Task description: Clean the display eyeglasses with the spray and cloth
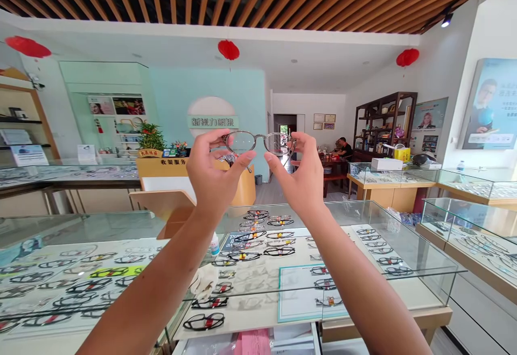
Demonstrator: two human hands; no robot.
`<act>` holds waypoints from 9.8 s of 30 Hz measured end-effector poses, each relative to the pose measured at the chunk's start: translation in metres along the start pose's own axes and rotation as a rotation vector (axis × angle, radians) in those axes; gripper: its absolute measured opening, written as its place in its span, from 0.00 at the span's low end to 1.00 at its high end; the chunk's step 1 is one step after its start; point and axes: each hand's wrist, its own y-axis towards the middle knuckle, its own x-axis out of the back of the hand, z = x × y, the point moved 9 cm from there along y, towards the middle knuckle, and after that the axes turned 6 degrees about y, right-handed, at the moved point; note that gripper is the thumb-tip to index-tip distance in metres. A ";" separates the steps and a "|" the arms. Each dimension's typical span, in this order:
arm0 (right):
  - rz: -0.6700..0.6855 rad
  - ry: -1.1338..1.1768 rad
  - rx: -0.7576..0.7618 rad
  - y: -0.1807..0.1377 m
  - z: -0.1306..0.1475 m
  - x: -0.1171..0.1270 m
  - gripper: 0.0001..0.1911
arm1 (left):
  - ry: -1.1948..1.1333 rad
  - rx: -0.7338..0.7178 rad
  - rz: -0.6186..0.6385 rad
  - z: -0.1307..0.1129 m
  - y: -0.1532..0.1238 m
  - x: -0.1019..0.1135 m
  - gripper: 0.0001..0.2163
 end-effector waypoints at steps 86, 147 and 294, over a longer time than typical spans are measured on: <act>0.083 -0.293 -0.166 -0.086 -0.080 -0.030 0.31 | -0.036 0.261 0.142 0.102 -0.121 -0.016 0.31; -0.021 0.024 -0.304 -0.171 -0.172 -0.030 0.28 | 0.014 0.249 0.214 0.148 -0.217 -0.030 0.36; 0.168 0.006 -0.895 -0.321 -0.248 -0.098 0.27 | 0.526 0.020 1.847 0.283 -0.376 -0.281 0.11</act>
